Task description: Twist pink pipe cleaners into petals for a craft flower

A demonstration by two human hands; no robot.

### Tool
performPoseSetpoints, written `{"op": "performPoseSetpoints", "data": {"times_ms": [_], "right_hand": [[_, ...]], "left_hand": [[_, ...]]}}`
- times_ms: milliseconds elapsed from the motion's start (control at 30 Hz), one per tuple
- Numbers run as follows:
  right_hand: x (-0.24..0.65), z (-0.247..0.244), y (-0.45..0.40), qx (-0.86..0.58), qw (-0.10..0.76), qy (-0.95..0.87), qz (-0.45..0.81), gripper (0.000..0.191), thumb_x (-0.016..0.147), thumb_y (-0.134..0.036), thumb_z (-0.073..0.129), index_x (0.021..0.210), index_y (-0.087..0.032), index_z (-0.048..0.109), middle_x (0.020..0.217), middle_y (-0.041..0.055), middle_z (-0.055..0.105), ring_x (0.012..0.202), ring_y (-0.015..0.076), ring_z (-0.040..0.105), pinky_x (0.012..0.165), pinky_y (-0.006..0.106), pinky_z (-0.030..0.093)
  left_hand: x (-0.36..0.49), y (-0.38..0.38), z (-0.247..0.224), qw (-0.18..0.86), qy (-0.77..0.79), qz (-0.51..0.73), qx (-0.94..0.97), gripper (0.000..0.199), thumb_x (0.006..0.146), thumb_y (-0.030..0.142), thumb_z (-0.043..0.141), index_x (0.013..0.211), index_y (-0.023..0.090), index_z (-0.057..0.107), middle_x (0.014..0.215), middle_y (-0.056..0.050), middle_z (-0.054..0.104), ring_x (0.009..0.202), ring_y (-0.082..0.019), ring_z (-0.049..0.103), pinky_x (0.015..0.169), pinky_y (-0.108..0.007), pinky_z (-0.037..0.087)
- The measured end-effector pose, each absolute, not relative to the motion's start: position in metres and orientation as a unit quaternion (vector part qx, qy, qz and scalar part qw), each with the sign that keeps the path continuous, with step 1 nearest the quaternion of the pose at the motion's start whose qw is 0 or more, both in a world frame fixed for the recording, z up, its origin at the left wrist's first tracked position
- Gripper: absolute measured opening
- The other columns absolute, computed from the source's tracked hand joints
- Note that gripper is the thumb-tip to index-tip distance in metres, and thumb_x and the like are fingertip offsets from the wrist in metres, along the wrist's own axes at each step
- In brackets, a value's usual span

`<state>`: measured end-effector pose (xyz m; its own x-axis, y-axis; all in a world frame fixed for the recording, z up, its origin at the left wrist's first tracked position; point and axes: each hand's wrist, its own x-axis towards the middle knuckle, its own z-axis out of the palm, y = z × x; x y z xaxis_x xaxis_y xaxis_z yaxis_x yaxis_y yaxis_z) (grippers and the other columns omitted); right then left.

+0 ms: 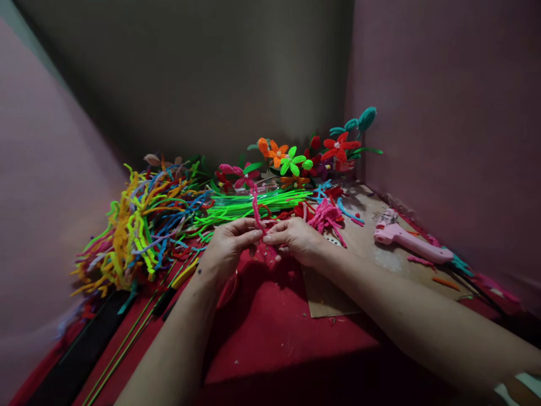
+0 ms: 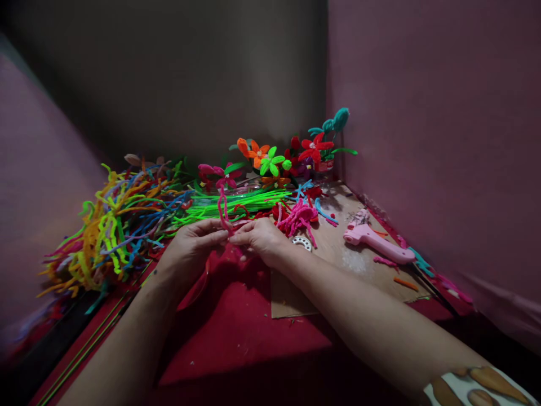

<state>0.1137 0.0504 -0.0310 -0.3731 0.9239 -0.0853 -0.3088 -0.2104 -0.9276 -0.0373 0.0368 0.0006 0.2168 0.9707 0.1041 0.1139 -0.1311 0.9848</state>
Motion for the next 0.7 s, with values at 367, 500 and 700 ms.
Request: {"op": "performPoseSetpoints", "data": {"times_ms": [367,500,700], "right_hand": [[0.121,-0.023,0.049,-0.33,0.385,-0.564,0.651,0.019,0.059,-0.021,0.065,0.046,-0.014,0.054,0.04,-0.0042,0.044,0.037,0.005,0.035,0.04,0.022,0.024],[0.124,-0.017,0.046,-0.342,0.361,-0.6,0.627,0.013,0.058,-0.014,0.061,0.045,-0.013,0.057,0.039,-0.0029,0.046,0.038,0.0054,0.034,0.042,0.023,0.023],[0.125,-0.014,0.047,-0.351,0.347,-0.587,0.642,0.008,0.055,-0.011,0.061,0.047,-0.012,0.058,0.039,-0.0028,0.048,0.037,0.0056,0.036,0.04,0.022,0.023]], "left_hand": [[-0.054,0.04,0.005,0.08,0.373,0.324,0.866,0.016,0.08,0.028,0.056,0.074,0.021,0.069,0.073,-0.002,0.048,0.07,-0.014,0.046,0.061,-0.025,0.037],[-0.052,0.032,0.012,-0.105,0.353,0.244,0.897,0.022,0.083,0.026,0.05,0.067,0.019,0.063,0.073,-0.004,0.051,0.072,-0.015,0.042,0.06,-0.027,0.033],[-0.048,0.023,0.02,-0.18,0.322,0.18,0.912,0.019,0.084,0.022,0.049,0.071,0.019,0.062,0.077,-0.004,0.061,0.074,-0.018,0.042,0.067,-0.033,0.033]]}}
